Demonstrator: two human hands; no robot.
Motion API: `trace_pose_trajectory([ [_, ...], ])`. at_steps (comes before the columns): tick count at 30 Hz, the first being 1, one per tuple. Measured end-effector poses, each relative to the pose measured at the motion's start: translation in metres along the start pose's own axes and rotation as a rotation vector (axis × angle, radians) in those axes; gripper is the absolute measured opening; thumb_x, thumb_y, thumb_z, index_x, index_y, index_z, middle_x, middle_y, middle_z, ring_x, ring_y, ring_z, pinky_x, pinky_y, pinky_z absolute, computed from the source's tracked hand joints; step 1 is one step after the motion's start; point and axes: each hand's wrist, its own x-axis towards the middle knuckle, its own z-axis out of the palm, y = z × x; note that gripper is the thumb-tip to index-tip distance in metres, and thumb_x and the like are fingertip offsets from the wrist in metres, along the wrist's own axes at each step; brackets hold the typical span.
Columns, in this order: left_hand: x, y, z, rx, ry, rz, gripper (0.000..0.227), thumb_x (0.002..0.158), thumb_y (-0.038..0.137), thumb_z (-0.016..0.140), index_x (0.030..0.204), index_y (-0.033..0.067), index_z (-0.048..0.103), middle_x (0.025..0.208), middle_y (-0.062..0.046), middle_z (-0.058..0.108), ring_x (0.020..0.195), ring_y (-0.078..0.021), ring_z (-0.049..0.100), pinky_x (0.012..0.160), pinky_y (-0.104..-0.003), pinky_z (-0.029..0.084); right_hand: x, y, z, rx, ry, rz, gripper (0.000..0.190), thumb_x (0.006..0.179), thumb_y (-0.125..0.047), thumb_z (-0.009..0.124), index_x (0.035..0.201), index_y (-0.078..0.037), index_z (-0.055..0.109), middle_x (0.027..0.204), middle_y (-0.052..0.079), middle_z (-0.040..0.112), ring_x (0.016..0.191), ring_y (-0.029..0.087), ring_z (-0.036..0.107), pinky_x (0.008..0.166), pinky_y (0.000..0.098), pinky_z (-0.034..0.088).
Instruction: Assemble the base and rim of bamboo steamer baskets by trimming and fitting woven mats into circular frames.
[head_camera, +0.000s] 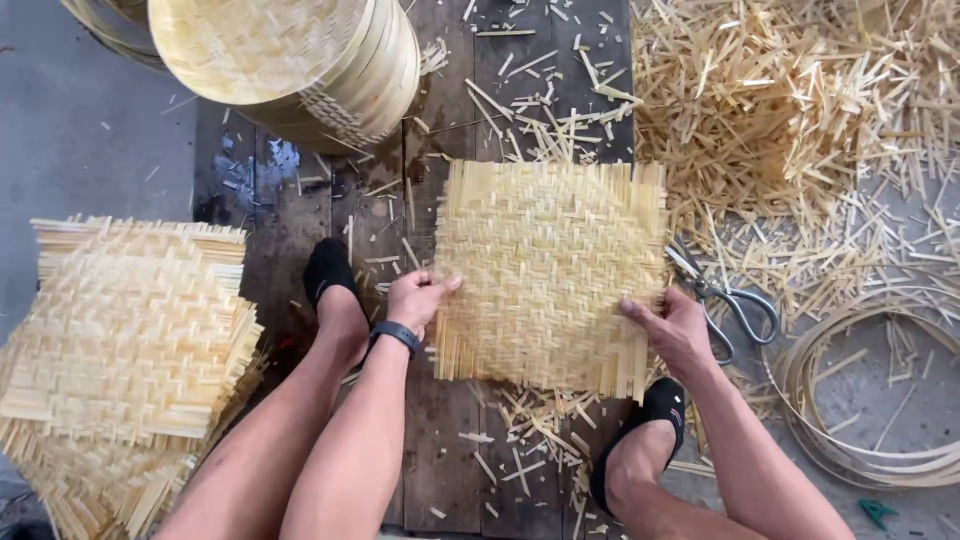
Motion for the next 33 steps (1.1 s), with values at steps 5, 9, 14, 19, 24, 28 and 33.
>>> trace_pose_trajectory([
  [5,-0.023,0.007,0.001,0.064,0.050,-0.036,0.032,0.071,0.020,0.093,0.087,0.0004,0.073,0.079,-0.006,0.074,0.064,-0.0110,0.064,0.058,-0.030,0.054,-0.016,-0.024,0.007,-0.375,0.132,0.044,0.068,0.079,-0.032,0.089,0.125,0.006,0.057,0.109,0.020,0.069,0.093,0.023,0.066,0.079,0.0355,0.056],
  [9,-0.026,0.002,0.005,0.152,0.175,0.045,0.037,0.069,0.022,0.095,0.087,-0.0019,0.073,0.080,-0.009,0.075,0.064,-0.0120,0.063,0.059,-0.031,0.054,-0.035,-0.038,0.032,-0.859,0.296,-0.648,0.076,0.087,-0.037,0.074,0.146,-0.004,0.038,0.137,0.020,0.049,0.132,0.033,0.048,0.116,0.0498,0.039],
  [14,-0.048,0.026,0.012,0.296,0.304,0.177,0.037,0.069,0.022,0.094,0.079,-0.0012,0.067,0.074,-0.011,0.071,0.064,-0.0169,0.064,0.062,-0.034,0.054,-0.036,-0.051,0.082,-1.230,-0.101,-0.833,0.072,0.089,-0.050,0.062,0.148,-0.016,0.041,0.153,0.020,0.036,0.142,0.041,0.029,0.117,0.0588,0.015],
  [19,-0.177,0.104,0.059,0.241,0.355,0.239,0.022,0.091,0.019,0.071,0.084,0.0087,0.053,0.082,-0.005,0.062,0.064,-0.0187,0.064,0.052,-0.037,0.057,-0.047,-0.052,0.089,-1.236,-0.065,-0.874,0.069,0.089,-0.051,0.058,0.149,-0.020,0.045,0.151,0.019,0.038,0.143,0.042,0.027,0.117,0.0613,0.015],
  [24,-0.249,0.095,0.120,0.483,0.115,0.927,0.016,0.083,0.001,0.064,0.097,0.0043,0.058,0.104,-0.015,0.068,0.095,-0.0320,0.065,0.081,-0.042,0.053,-0.045,-0.058,0.089,-1.278,-0.140,-0.743,0.066,0.086,-0.046,0.062,0.145,-0.022,0.047,0.153,0.013,0.040,0.147,0.036,0.027,0.126,0.0583,0.013],
  [28,-0.208,0.091,0.081,0.345,0.245,0.753,0.009,0.085,0.007,0.066,0.090,0.0064,0.058,0.091,-0.013,0.067,0.084,-0.0291,0.065,0.074,-0.042,0.052,-0.039,-0.055,0.095,-1.241,-0.109,-0.805,0.070,0.087,-0.046,0.063,0.150,-0.021,0.044,0.155,0.017,0.038,0.148,0.039,0.026,0.124,0.0584,0.013],
  [33,-0.064,0.034,0.003,0.324,0.277,0.214,0.032,0.074,0.019,0.093,0.095,0.0051,0.074,0.083,-0.012,0.077,0.070,-0.0203,0.072,0.068,-0.036,0.055,-0.050,-0.043,0.093,-1.246,-0.086,-0.795,0.076,0.089,-0.047,0.063,0.156,-0.022,0.037,0.157,0.019,0.034,0.148,0.043,0.024,0.121,0.0604,0.010],
])
